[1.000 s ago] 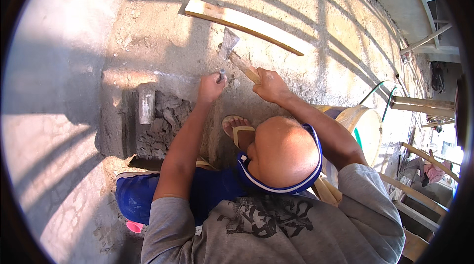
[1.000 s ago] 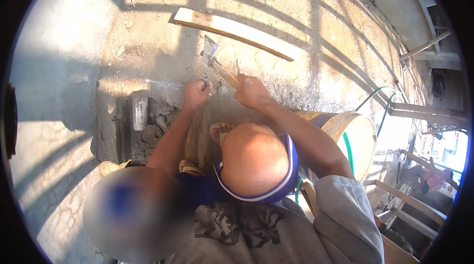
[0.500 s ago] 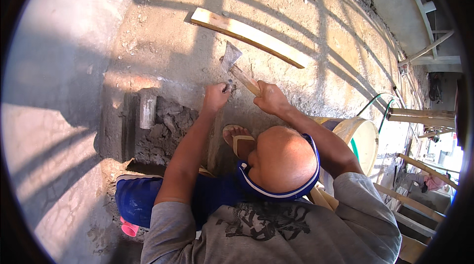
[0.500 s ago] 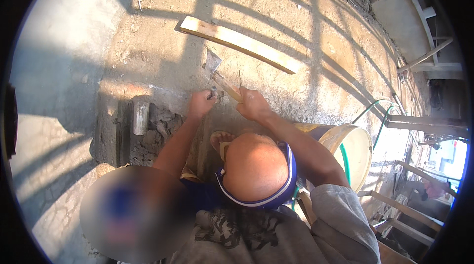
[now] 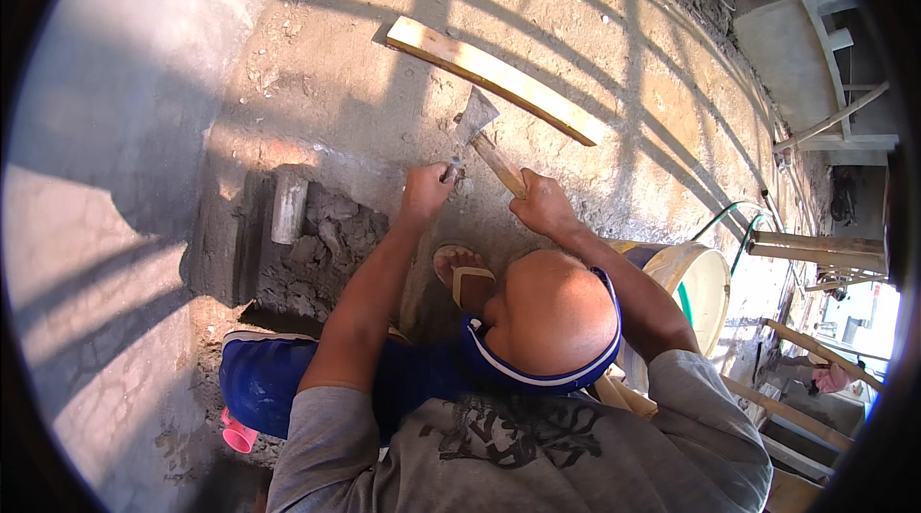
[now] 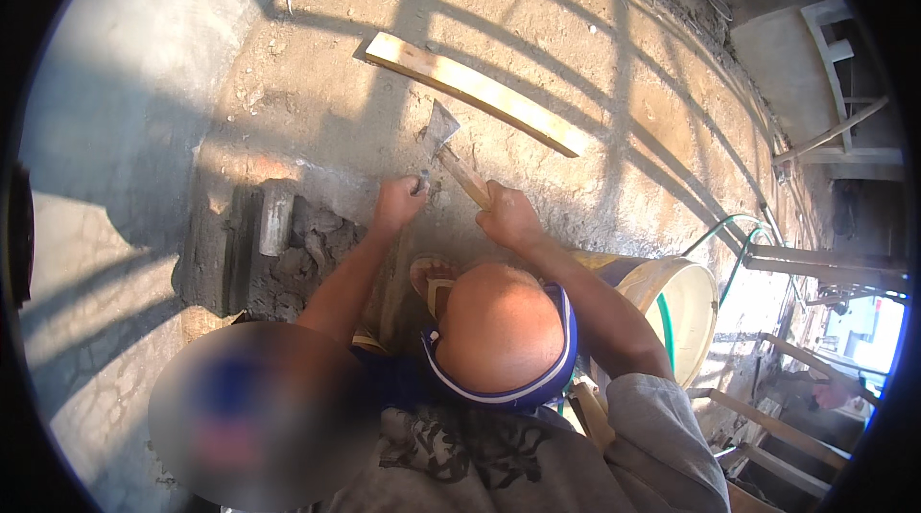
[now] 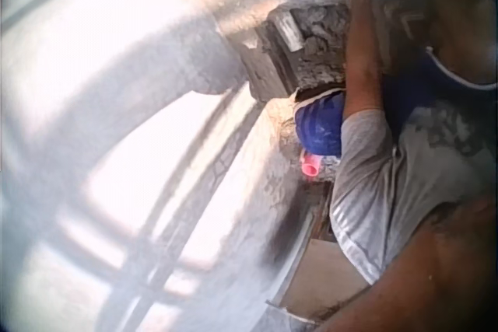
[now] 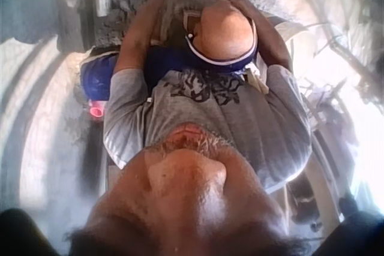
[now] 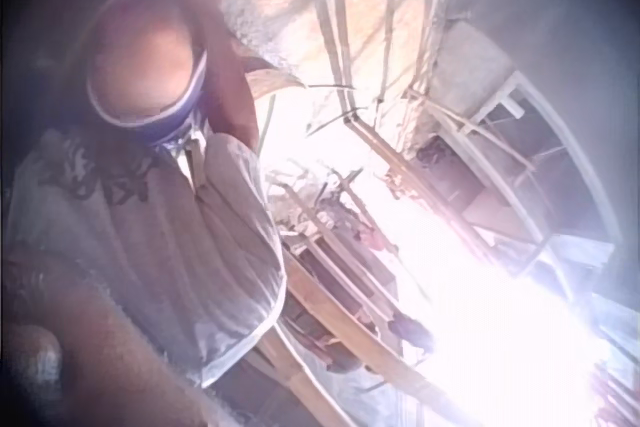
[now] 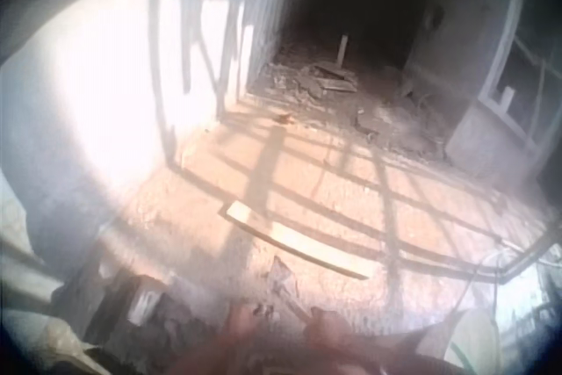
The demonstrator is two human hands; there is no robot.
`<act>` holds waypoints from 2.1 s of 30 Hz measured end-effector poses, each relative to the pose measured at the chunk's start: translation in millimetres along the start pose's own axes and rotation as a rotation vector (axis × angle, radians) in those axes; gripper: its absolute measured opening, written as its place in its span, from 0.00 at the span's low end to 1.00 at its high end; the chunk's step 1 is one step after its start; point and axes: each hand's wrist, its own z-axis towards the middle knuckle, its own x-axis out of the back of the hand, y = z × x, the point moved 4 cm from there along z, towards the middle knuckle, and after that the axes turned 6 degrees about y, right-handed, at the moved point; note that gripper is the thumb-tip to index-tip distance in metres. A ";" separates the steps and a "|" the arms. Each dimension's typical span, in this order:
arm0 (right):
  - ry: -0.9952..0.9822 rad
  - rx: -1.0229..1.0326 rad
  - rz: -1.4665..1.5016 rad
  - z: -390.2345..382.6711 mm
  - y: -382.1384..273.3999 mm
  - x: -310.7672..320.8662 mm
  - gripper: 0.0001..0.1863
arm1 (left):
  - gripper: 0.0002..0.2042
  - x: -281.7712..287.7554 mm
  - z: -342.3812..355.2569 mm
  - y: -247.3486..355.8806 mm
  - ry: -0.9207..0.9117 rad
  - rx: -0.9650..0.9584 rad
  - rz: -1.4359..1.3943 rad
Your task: The person uses a hatchet to chip away at the edges of a hole in a concrete floor and then uses a trowel to scrape and move debris within the hole.
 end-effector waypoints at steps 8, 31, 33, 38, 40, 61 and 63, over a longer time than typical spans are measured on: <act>0.691 0.045 0.671 31.2 -118.4 154.4 0.09 | 0.13 13.4 -17.2 -4.2 0.006 0.139 -0.072; -0.105 -0.145 -0.002 10.3 -38.1 35.5 0.20 | 0.10 10.3 -0.9 -1.5 -0.006 0.128 -0.006; 0.043 -0.114 0.148 25.4 -80.2 85.3 0.19 | 0.13 14.3 -14.4 -19.9 -0.037 0.151 0.017; 0.839 0.110 0.677 33.0 -129.1 170.3 0.10 | 0.12 13.2 -13.7 -20.3 0.008 0.147 -0.054; 0.829 0.100 0.767 27.7 -83.2 108.8 0.11 | 0.13 10.3 -11.7 -16.7 0.005 0.148 -0.075; 0.007 -0.117 0.006 8.0 -27.4 19.5 0.17 | 0.08 19.5 7.3 -7.9 0.078 0.122 -0.084; 0.155 -0.059 0.124 23.0 -66.7 70.6 0.20 | 0.13 13.6 -13.2 -18.3 0.074 0.106 -0.035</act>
